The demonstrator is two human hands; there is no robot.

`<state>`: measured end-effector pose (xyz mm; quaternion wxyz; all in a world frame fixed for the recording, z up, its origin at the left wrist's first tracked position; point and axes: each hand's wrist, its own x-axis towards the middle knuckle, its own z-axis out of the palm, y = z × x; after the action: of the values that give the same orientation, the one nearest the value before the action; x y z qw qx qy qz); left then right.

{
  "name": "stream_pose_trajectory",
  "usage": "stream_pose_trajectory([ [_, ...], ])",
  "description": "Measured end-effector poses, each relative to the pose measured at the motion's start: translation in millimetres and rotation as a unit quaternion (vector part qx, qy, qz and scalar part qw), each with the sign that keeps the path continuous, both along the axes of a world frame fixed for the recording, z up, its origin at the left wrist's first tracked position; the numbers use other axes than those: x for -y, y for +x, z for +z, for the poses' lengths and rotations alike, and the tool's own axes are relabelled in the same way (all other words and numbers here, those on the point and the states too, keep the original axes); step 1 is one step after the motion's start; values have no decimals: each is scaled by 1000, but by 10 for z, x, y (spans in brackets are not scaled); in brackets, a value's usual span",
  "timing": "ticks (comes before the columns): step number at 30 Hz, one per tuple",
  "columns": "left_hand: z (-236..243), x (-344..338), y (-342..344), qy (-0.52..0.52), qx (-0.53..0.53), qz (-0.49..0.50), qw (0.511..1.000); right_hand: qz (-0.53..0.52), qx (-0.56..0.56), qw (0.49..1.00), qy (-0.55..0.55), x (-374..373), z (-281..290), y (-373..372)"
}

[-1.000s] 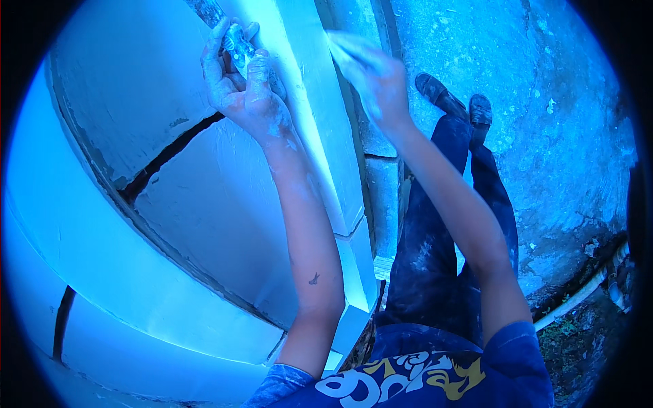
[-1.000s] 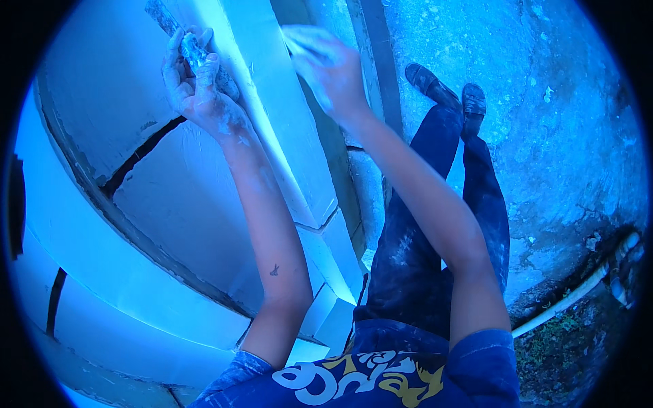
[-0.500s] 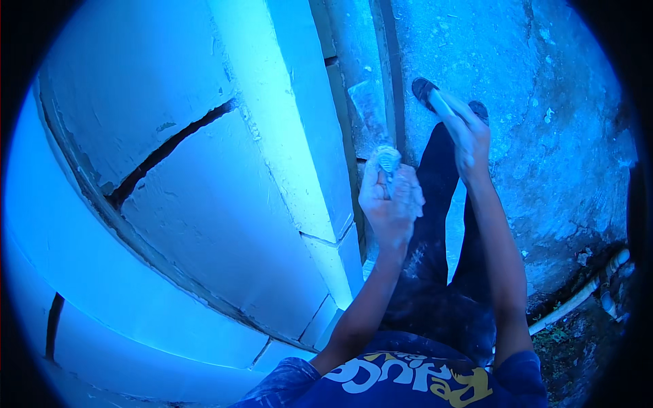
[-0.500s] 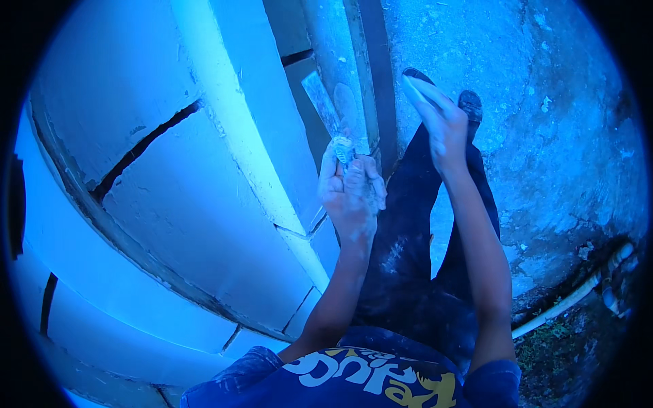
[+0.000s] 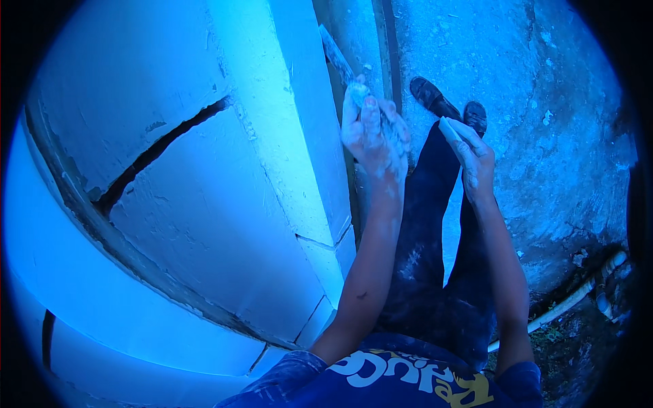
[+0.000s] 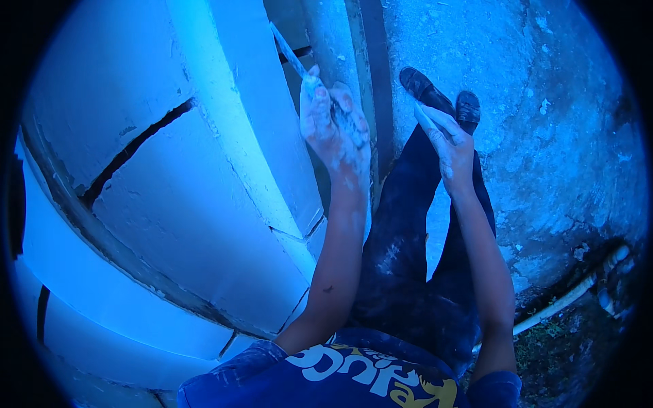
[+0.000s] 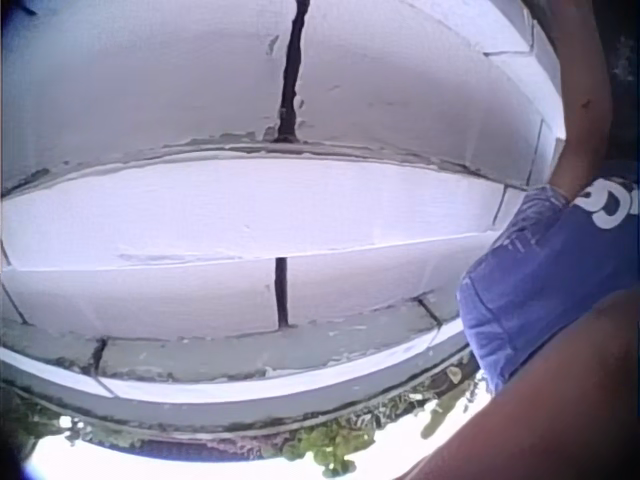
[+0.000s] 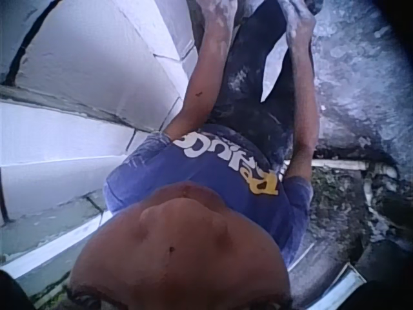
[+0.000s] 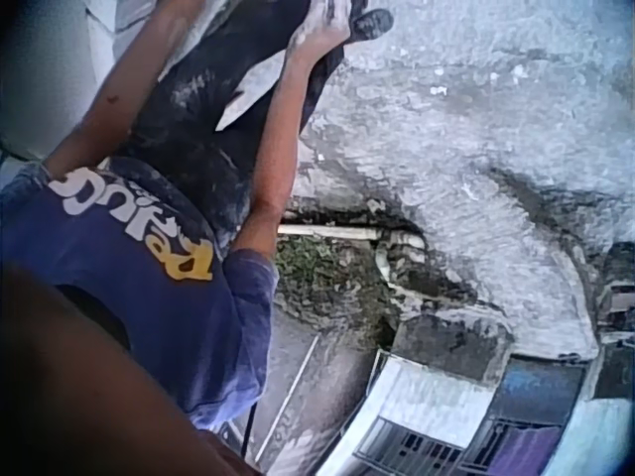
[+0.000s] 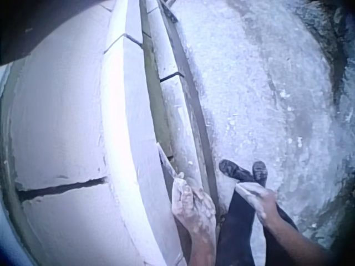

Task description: Apply plaster or filler to wall cracks and smooth with a spatula and sponge.

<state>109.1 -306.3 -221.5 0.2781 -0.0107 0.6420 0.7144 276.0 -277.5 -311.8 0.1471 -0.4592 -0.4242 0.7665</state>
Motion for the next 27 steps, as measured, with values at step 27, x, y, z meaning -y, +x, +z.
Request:
stream_pose_trajectory([
  [27,33,33,121,80,24,-17,996,-31,40,998,-32,91,-113,144],
])
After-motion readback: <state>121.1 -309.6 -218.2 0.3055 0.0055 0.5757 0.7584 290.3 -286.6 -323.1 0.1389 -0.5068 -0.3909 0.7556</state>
